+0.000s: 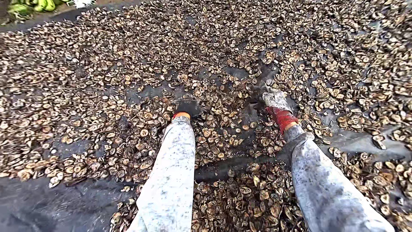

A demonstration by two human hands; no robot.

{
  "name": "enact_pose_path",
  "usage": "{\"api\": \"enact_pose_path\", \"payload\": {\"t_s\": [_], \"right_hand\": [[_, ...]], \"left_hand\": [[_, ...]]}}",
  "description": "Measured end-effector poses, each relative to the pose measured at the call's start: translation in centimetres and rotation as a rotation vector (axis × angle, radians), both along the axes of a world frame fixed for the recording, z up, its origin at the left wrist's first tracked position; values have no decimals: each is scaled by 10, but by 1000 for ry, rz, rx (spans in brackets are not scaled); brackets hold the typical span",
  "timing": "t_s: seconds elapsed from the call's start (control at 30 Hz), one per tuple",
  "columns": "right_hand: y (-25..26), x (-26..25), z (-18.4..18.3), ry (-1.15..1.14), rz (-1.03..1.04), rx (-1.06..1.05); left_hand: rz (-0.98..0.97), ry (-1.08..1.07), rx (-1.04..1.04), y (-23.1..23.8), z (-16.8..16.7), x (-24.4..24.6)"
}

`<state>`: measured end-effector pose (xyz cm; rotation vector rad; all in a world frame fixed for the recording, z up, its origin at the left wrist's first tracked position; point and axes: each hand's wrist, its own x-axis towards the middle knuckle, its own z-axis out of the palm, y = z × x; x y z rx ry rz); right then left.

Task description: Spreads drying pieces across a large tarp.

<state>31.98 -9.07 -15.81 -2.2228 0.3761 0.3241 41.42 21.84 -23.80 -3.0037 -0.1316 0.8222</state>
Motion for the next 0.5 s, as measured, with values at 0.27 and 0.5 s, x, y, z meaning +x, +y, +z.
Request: {"api": "enact_pose_path", "payload": {"t_s": [0.27,0.5], "right_hand": [[-6,-77,-59,293,431,-536],[31,-82,-39,309,352,-31]], "left_hand": [[-72,201,-108,43,53,-143],[-62,132,-325,62,88,-194]]}}
